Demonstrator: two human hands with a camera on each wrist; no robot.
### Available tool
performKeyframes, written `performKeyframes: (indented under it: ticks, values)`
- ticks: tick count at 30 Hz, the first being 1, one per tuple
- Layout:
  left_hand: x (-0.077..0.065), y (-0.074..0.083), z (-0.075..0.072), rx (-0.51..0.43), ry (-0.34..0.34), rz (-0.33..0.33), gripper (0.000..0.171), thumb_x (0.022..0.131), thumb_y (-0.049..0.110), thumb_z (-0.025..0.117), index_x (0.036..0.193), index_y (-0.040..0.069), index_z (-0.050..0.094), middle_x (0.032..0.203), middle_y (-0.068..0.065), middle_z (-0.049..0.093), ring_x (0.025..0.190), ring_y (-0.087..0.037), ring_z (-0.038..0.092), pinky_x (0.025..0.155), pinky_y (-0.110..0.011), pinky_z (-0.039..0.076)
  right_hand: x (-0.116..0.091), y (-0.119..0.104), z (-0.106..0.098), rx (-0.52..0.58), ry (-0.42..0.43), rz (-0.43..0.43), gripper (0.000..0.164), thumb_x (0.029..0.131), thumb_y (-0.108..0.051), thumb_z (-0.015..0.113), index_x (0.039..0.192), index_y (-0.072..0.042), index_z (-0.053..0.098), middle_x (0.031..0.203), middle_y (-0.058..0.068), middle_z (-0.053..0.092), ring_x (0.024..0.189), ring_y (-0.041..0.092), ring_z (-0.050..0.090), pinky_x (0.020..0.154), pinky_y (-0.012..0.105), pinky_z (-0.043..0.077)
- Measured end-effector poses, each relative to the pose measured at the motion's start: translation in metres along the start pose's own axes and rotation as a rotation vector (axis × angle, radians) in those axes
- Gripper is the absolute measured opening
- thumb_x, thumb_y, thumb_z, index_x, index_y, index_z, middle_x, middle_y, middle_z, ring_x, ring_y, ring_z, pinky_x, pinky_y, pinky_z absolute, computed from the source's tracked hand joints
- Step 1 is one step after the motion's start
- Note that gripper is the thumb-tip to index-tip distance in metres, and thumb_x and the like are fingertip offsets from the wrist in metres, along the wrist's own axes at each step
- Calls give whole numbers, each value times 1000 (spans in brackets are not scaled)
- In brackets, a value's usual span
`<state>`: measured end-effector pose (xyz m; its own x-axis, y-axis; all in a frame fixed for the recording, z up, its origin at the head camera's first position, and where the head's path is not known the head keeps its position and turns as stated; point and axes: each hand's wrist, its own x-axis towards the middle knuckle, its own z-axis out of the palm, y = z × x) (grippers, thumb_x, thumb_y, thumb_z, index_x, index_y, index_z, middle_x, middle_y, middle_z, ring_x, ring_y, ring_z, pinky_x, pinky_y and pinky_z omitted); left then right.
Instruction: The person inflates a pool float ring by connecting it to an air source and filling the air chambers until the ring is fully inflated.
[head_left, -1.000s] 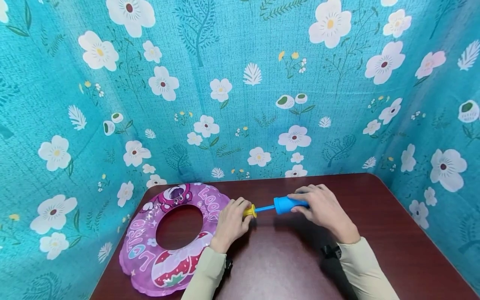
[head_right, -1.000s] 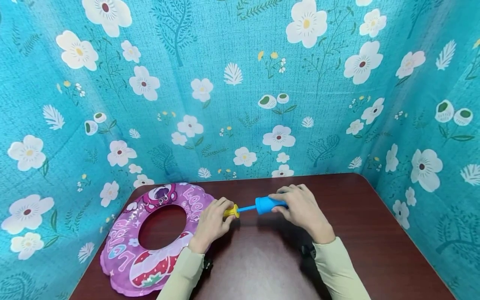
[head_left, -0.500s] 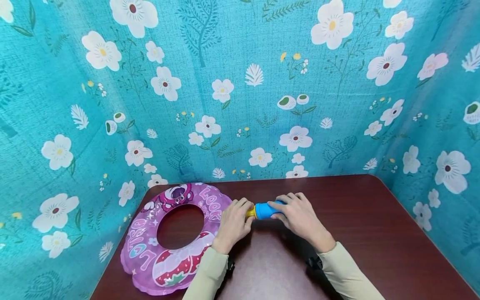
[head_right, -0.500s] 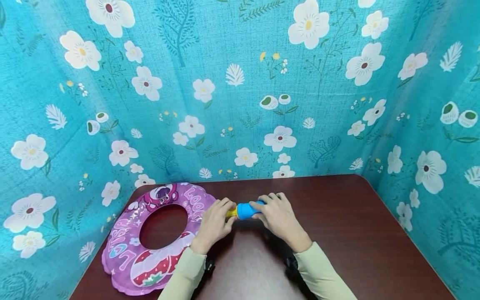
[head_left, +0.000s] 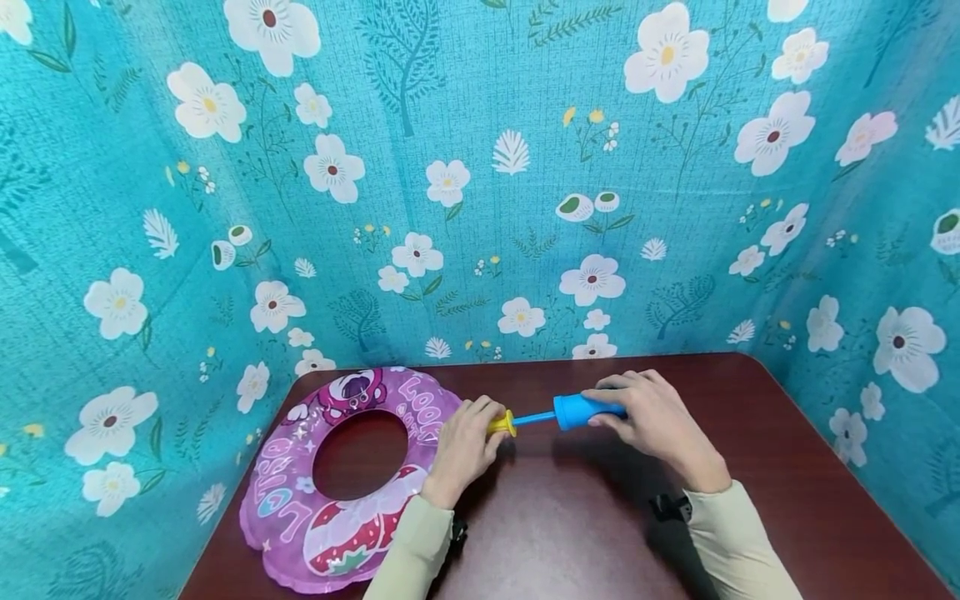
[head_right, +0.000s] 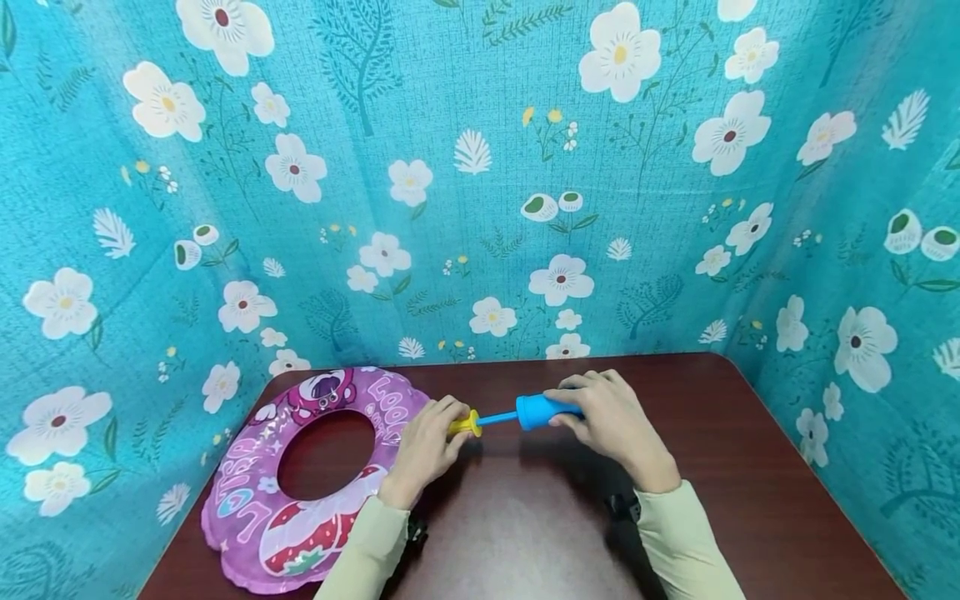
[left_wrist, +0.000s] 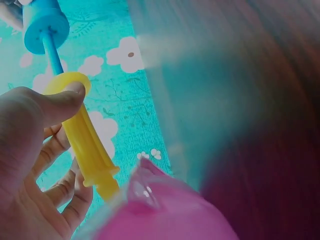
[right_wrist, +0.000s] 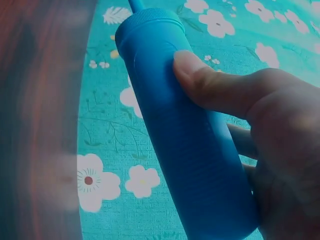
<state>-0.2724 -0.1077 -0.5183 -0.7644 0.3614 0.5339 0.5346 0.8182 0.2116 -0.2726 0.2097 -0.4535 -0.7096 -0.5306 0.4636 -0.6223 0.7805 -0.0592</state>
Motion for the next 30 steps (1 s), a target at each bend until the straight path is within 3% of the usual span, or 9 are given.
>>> performKeyframes:
  ticks: [13, 17, 24, 30]
  values:
    - [-1, 4, 1, -3, -49, -1, 31, 91, 31, 87, 113, 18, 71, 107, 4, 68, 89, -16, 60, 77, -31, 57, 12, -42, 44, -63, 14, -66, 41, 93, -43, 82, 129, -23, 79, 119, 7, 78, 104, 29, 70, 92, 48, 53]
    - [-2, 1, 1, 4, -42, 16, 31, 90, 32, 87, 113, 19, 71, 107, 4, 69, 89, -16, 60, 76, -31, 58, 10, -36, 38, -36, -12, -49, 43, 92, -44, 83, 130, -24, 78, 119, 7, 78, 104, 27, 71, 94, 50, 54]
    - [-2, -5, 1, -12, -39, -3, 30, 92, 33, 86, 113, 18, 71, 107, 4, 69, 88, -16, 59, 77, -31, 57, 0, -8, 7, -1, -62, 52, 49, 85, -40, 90, 130, -23, 79, 121, 6, 77, 106, 27, 72, 97, 54, 53]
    - [-2, -6, 0, -9, -32, 14, 30, 92, 33, 86, 114, 19, 71, 108, 5, 69, 89, -15, 59, 77, -30, 58, 1, -7, 1, -35, -37, 23, 48, 86, -38, 90, 128, -21, 79, 120, 8, 77, 105, 29, 72, 97, 55, 52]
